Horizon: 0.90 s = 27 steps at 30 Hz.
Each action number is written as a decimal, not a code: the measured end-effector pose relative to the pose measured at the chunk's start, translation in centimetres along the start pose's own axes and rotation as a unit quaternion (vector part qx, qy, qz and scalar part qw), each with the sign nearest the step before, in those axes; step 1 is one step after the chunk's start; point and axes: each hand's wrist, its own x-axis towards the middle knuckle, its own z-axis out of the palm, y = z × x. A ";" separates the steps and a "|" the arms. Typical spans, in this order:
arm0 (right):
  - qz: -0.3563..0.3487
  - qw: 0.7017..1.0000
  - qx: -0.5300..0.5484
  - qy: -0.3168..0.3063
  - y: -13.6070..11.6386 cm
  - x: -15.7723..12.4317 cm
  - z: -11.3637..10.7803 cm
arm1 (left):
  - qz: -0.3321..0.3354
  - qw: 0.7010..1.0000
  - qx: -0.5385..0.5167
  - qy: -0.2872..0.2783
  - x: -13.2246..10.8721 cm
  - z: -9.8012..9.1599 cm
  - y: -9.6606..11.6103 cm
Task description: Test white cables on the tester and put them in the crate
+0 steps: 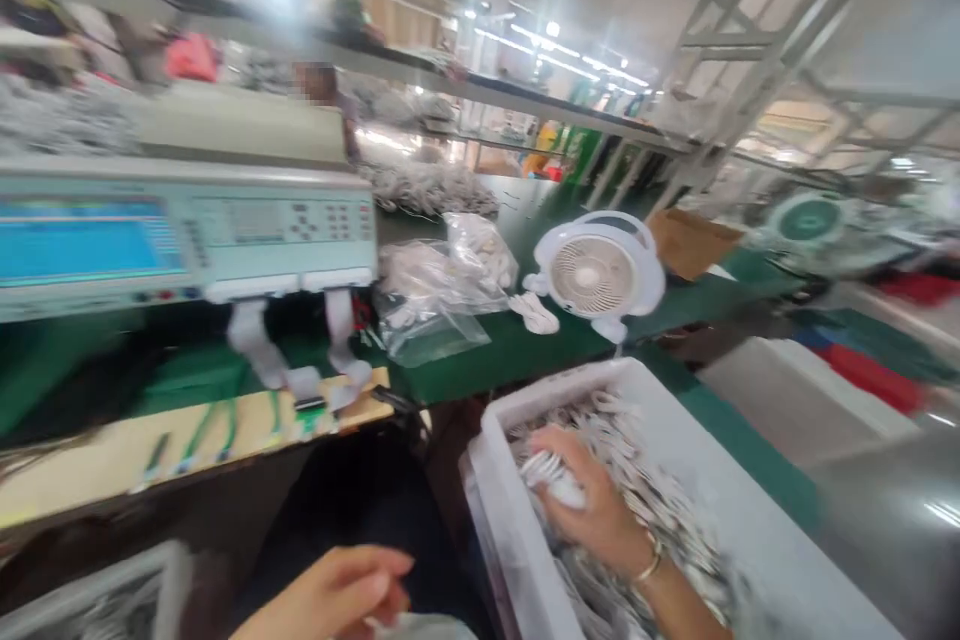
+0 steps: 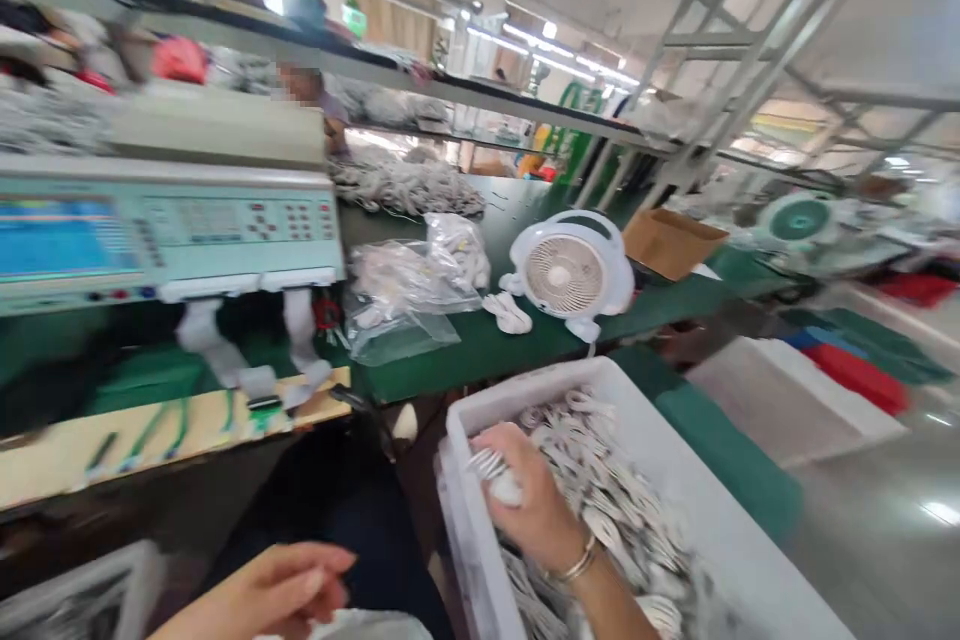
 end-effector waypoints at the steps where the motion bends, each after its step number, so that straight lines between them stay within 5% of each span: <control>1: -0.097 0.994 0.028 -0.033 -2.9 1.6 1.7 | -0.006 1.000 -0.016 -0.018 0.3 -0.2 0.6; 4: -0.300 0.929 0.082 -0.202 -10.3 4.8 6.3 | 0.026 0.990 -0.110 -0.079 1.3 -1.6 1.9; 6: -0.340 0.893 0.126 -0.266 -13.0 6.0 8.6 | 0.078 0.985 -0.143 -0.056 1.4 -3.3 2.2; 8: -0.298 0.900 0.192 -0.253 -13.7 7.1 10.5 | 0.108 0.981 -0.162 -0.017 1.2 -5.2 2.0; 11: -0.077 0.933 0.297 -0.187 -12.6 8.5 13.7 | 0.122 0.971 -0.201 0.040 0.7 -7.6 1.4; 13: 0.096 0.914 0.350 -0.181 -11.5 9.3 15.9 | 0.126 0.961 -0.238 0.059 0.6 -8.5 1.1; 15: 0.196 0.885 0.367 -0.209 -10.9 9.9 17.8 | 0.118 0.954 -0.271 0.055 0.7 -9.0 1.0; 18: 0.151 0.902 0.344 -0.212 -10.9 10.1 19.4 | 0.098 0.956 -0.276 0.031 1.1 -9.2 1.0; 21: 0.056 0.942 0.299 -0.140 -11.6 9.6 19.8 | 0.109 0.956 -0.265 0.054 1.5 -8.7 1.1; 24: 0.027 0.974 0.219 -0.057 -11.8 8.8 19.8 | 0.169 0.950 -0.241 0.106 1.8 -7.8 1.1; 27: 0.056 0.968 0.243 -0.040 -11.6 8.3 19.9 | 0.266 0.935 -0.180 0.152 2.2 -6.8 0.9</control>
